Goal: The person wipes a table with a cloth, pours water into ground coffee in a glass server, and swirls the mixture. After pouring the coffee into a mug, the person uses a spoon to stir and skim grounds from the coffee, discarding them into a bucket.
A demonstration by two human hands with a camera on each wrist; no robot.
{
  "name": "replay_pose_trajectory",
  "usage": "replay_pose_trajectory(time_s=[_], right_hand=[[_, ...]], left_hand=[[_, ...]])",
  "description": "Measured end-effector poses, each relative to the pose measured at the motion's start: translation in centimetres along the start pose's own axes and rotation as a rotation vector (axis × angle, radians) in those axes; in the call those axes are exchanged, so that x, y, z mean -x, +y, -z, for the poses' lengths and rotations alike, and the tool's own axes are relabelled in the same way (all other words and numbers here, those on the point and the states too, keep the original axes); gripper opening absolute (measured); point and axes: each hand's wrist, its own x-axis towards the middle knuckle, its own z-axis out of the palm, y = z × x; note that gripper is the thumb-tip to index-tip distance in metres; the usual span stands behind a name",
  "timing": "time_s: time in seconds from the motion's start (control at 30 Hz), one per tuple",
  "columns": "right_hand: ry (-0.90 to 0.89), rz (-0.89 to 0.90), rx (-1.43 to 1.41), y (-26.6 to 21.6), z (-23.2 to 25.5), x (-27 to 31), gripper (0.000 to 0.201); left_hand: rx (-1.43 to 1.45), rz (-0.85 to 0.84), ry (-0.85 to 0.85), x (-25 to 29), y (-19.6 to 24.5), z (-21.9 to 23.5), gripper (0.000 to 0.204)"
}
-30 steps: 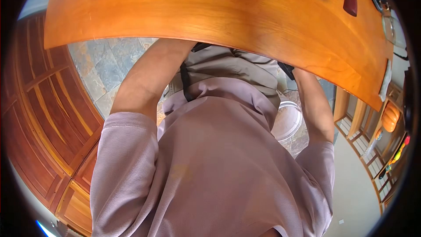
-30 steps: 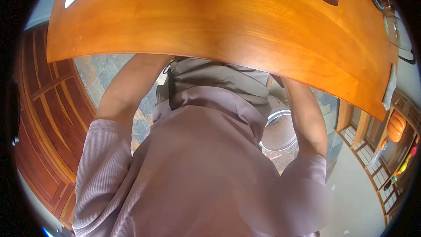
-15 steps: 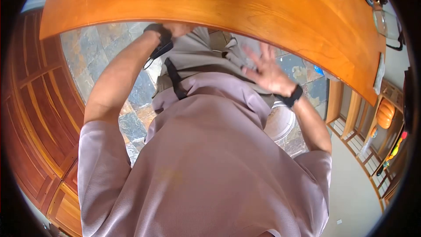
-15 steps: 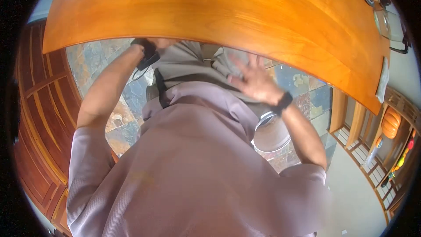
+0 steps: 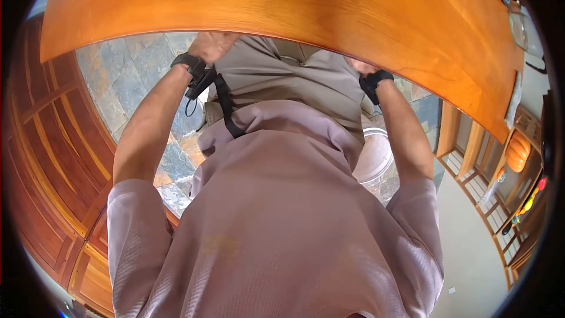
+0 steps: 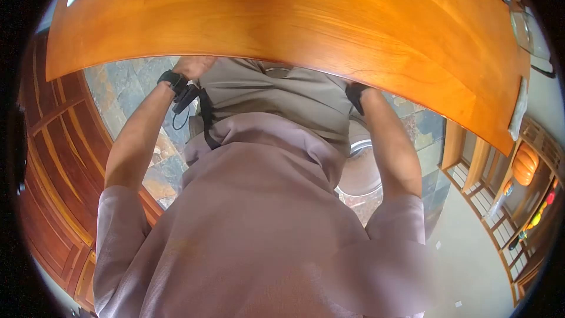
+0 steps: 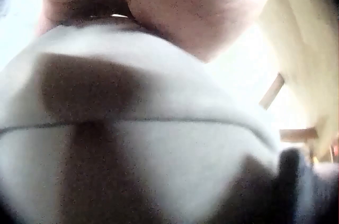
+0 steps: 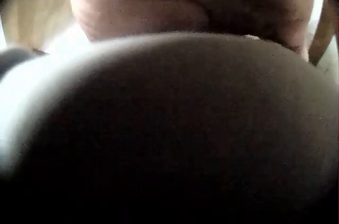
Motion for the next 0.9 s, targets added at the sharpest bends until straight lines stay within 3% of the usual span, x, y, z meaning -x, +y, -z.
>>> replay_pose_trajectory(time_s=[0.07, 0.1, 0.13, 0.17, 0.2, 0.27, 0.33, 0.4, 0.47, 0.5, 0.53, 0.57, 0.63, 0.67, 0.73, 0.8, 0.87, 0.9], right_hand=[[0.048, 0.018, 0.098, -0.7, -0.5, 0.1, 0.041], [-0.013, -0.01, -0.04, -0.6, -0.5, 0.3, 0.04], [-0.07, -0.041, -0.176, -0.5, -0.5, 0.4, 0.039], [-0.018, 0.19, -0.018, 1.2, -1.2, 1.6, 0.037], [-0.02, 0.188, -0.018, 1.1, -0.8, 1.7, 0.037], [-0.05, 0.13, 0.038, 1.0, 1.7, 1.6, 0.033], [0.032, 0.106, 0.059, -0.8, 3.9, 1.0, 0.028], [-0.198, -0.158, -0.297, -1.8, 5.3, 1.4, 0.026], [-0.154, -0.289, -0.508, -4.2, 8.8, 1.2, 0.024], [-0.208, -0.342, -0.546, -4.7, 10.5, 1.6, 0.024], [-0.263, -0.401, -0.581, -4.8, 12.0, 2.1, 0.026], [-0.266, -0.415, -0.582, -4.9, 12.8, 2.3, 0.026], [-0.408, -0.712, -0.711, -4.8, 14.3, 3.3, 0.029], [-0.419, -0.72, -0.706, -4.8, 14.8, 4.6, 0.029], [-0.61, -0.696, -0.603, -5.0, 15.6, 6.5, 0.03], [-0.715, -0.554, -0.585, -7.7, 18.1, 6.8, 0.037], [-0.732, -0.491, -0.626, -9.8, 19.5, 8.7, 0.049], [-0.846, -0.468, -0.64, -10.4, 20.8, 8.3, 0.063]], left_hand=[[0.062, -0.198, 0.122, 0.4, -4.4, -3.9, 0.041], [0.07, -0.183, 0.114, 1.0, -2.2, -3.0, 0.041], [-0.113, -0.017, -0.017, 1.1, 0.2, -2.0, 0.039], [-0.297, 0.141, -0.146, 0.7, 2.6, -0.6, 0.037], [-0.296, 0.14, -0.15, 0.2, 3.6, 0.2, 0.037], [0.053, 0.219, -0.199, -0.7, 5.0, 1.5, 0.038], [0.177, 0.239, -0.285, -1.1, 6.0, 4.0, 0.038], [0.304, 0.27, -0.386, 0.1, 7.5, 6.7, 0.039], [0.284, 0.374, -0.31, 2.0, 8.5, 9.6, 0.041], [0.383, 0.611, -0.359, 2.0, 6.7, 10.0, 0.038], [0.379, 0.61, -0.371, 2.0, 4.8, 9.7, 0.038], [0.493, 0.587, -0.292, 1.9, 3.0, 8.9, 0.036], [0.634, 0.519, -0.082, 1.9, 2.6, 6.7, 0.031], [0.643, 0.523, -0.092, 1.8, 3.0, 6.0, 0.031], [0.573, 0.514, -0.244, 1.5, 3.4, 5.8, 0.033], [0.466, 0.518, -0.234, 2.8, 3.0, 5.5, 0.035], [0.215, 0.558, -0.323, 5.6, 2.1, 5.2, 0.047], [0.214, 0.476, -0.341, 8.1, 0.8, 4.6, 0.047]])
